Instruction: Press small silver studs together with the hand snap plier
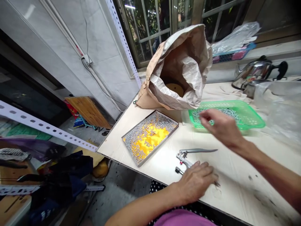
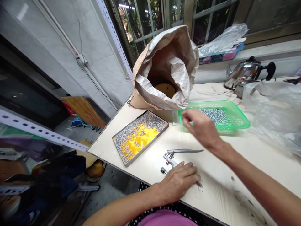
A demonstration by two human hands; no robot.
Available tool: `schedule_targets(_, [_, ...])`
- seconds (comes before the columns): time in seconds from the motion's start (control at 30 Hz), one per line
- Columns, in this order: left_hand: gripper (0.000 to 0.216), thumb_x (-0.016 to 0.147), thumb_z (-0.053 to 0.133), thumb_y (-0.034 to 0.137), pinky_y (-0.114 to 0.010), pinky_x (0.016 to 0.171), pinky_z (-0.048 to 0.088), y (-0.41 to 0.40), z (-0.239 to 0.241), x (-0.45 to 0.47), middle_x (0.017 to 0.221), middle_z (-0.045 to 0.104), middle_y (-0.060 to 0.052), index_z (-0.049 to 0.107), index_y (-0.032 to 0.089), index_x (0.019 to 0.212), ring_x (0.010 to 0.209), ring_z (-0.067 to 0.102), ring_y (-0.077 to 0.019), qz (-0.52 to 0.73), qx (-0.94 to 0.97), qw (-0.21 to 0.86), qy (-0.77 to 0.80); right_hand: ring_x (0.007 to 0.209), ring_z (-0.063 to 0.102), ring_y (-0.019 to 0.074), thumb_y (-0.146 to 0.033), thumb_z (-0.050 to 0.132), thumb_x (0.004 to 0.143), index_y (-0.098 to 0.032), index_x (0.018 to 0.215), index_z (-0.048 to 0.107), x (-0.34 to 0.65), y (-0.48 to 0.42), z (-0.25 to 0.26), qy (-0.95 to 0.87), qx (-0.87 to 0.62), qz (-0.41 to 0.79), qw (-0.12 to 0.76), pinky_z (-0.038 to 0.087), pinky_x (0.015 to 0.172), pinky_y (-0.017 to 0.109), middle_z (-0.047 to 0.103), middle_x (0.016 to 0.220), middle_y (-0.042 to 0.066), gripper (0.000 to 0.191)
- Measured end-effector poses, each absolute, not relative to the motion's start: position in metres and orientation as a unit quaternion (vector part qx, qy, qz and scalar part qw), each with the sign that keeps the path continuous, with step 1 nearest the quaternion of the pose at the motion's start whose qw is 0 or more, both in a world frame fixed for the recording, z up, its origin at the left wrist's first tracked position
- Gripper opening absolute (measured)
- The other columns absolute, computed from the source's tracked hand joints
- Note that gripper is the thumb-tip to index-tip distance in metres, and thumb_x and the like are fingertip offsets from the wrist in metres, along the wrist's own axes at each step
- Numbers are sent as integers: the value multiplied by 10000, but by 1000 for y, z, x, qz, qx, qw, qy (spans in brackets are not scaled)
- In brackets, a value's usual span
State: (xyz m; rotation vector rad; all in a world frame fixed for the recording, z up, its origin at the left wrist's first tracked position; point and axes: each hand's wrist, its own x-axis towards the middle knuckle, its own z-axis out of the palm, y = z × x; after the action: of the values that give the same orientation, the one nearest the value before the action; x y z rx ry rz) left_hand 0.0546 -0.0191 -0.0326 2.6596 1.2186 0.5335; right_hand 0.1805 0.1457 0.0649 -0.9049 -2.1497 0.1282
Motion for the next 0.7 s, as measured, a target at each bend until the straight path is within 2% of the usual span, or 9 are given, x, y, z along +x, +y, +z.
schedule_targets(0.1, [247,978,431,215,-359,940,488,-14,-8,15,1056,678,-87,671,182,1028,1047,599,-200,229,836,35,497,827,583,269,-341,444,955,-188,981,657,221,191,71,-817,-463,-105,328,418,657,376,652,893,137,264])
schedule_targets(0.17, [253,979,436,223,-353,827,506,-4,2,-27,924,667,-76,680,181,931,912,595,-197,253,743,-5,620,839,573,297,-391,423,965,-176,1039,667,232,200,64,-816,-484,-137,285,393,617,382,639,931,168,333])
schedule_targets(0.27, [205,951,509,246,-369,829,478,15,6,-95,901,638,-75,676,164,867,909,565,-214,233,617,-41,750,762,591,258,-405,420,968,-187,1031,665,223,171,41,-869,-424,-40,251,424,609,362,628,937,135,334])
schedule_targets(0.33, [196,938,537,257,-366,836,460,26,4,-127,899,627,-77,675,147,853,918,556,-216,199,593,-30,780,714,615,208,-368,439,964,-210,947,665,209,133,22,-904,-362,79,213,457,622,330,634,900,85,276])
schedule_targets(0.4, [217,938,539,285,-356,837,444,34,0,-143,913,621,-79,678,137,862,935,549,-216,168,594,-17,786,714,637,202,-350,482,940,-228,954,652,198,93,3,-917,-338,148,154,476,613,321,634,906,66,210])
schedule_targets(0.57, [262,909,581,362,-333,795,429,51,-5,-140,957,624,-98,684,130,844,991,536,-247,85,604,6,793,755,647,233,-270,536,870,-246,918,608,201,31,-32,-911,-365,170,87,495,616,345,620,902,60,91])
schedule_targets(0.7, [196,900,566,273,-324,806,421,66,-2,-132,1001,642,-119,686,130,840,1025,543,-250,46,582,39,811,726,629,222,-214,438,908,-240,867,594,211,20,-47,-903,-391,167,65,472,614,342,607,858,54,164])
